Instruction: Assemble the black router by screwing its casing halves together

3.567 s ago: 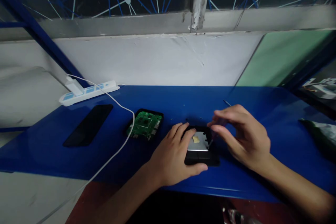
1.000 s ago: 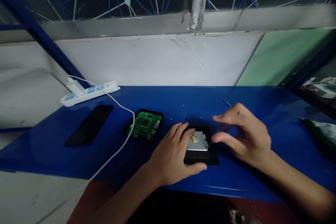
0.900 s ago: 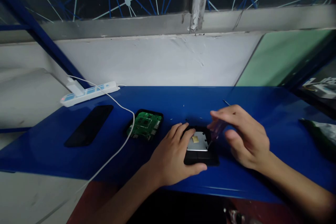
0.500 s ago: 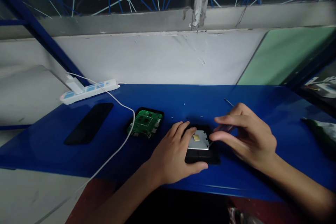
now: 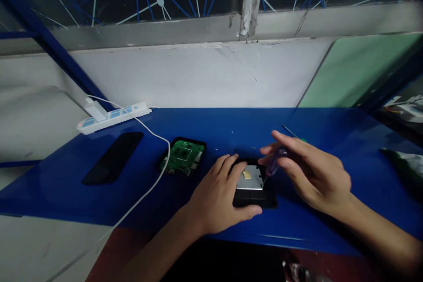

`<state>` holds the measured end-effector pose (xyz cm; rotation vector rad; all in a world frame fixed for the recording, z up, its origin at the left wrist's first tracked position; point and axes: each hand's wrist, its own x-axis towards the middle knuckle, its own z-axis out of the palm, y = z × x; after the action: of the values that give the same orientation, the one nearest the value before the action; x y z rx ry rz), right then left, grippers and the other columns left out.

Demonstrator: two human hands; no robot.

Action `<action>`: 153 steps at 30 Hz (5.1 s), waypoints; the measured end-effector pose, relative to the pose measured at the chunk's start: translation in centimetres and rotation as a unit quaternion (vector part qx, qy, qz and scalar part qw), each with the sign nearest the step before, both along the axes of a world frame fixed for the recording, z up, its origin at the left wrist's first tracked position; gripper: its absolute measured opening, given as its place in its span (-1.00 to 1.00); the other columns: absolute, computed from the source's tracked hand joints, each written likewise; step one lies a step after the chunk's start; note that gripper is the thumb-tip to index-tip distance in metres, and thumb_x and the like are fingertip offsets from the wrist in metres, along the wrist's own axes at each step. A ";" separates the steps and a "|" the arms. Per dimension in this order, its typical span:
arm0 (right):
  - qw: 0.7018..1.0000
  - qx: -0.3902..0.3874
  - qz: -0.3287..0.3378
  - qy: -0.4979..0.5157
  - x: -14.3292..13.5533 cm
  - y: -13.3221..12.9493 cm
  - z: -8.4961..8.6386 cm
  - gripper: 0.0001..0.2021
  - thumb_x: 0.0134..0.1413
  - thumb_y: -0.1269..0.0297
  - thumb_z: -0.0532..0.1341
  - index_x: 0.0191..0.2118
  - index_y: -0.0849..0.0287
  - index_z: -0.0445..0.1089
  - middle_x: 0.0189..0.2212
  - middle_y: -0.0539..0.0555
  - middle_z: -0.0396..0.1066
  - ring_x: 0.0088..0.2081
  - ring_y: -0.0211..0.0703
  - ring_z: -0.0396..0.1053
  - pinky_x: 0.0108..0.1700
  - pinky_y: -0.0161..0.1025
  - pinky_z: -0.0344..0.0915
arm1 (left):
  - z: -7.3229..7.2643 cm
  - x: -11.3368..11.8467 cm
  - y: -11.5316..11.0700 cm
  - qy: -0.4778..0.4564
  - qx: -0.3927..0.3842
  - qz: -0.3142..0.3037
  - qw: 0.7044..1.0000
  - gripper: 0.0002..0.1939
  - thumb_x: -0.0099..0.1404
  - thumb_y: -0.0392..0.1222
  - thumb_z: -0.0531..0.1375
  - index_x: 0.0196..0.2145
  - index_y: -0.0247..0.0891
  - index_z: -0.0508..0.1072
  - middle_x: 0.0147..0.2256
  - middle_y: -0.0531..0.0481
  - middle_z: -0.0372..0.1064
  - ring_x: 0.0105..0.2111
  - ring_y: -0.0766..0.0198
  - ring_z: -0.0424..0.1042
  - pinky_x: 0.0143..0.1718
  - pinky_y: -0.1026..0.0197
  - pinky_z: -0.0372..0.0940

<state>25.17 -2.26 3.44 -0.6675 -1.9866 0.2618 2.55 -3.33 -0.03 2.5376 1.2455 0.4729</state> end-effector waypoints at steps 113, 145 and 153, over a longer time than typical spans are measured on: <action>0.966 -0.138 -0.077 0.203 -1.7 2.0 -2.3 -0.78 0.14 0.41 0.35 -0.11 0.10 0.41 -0.30 0.00 0.52 -0.33 -0.28 0.53 -0.29 -0.34 0.54 | -0.6 -1.8 -1.7 -0.038 0.015 0.056 0.998 -0.39 0.16 0.10 0.41 -0.05 -0.24 0.21 0.28 -0.49 0.13 0.36 -0.27 0.00 0.25 -0.35 0.15; 0.997 0.010 0.010 -0.077 -2.8 2.0 1.7 -0.51 0.26 0.46 0.23 0.26 0.01 0.27 -0.07 0.11 0.54 -0.08 -0.11 0.52 -0.05 -0.11 0.52 | -0.5 -1.9 -1.7 -0.012 0.011 0.049 0.999 -0.41 0.20 0.15 0.37 0.02 -0.23 0.30 0.31 -0.38 0.12 0.36 -0.25 0.00 0.28 -0.34 0.11; 0.993 0.045 0.061 -0.092 -5.5 1.9 2.1 -0.42 0.33 0.53 0.07 0.39 0.07 0.06 0.05 0.18 0.47 -0.05 -0.13 0.50 -0.06 -0.12 0.53 | 0.0 -1.7 -1.7 -0.006 0.005 0.051 0.999 -0.32 0.18 0.13 0.39 0.10 -0.27 0.28 0.30 -0.36 0.14 0.36 -0.22 0.00 0.33 -0.28 0.03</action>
<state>19.67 -0.38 5.52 -0.5286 -2.2061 0.1871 0.88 -5.08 -0.03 2.4835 1.3778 0.5167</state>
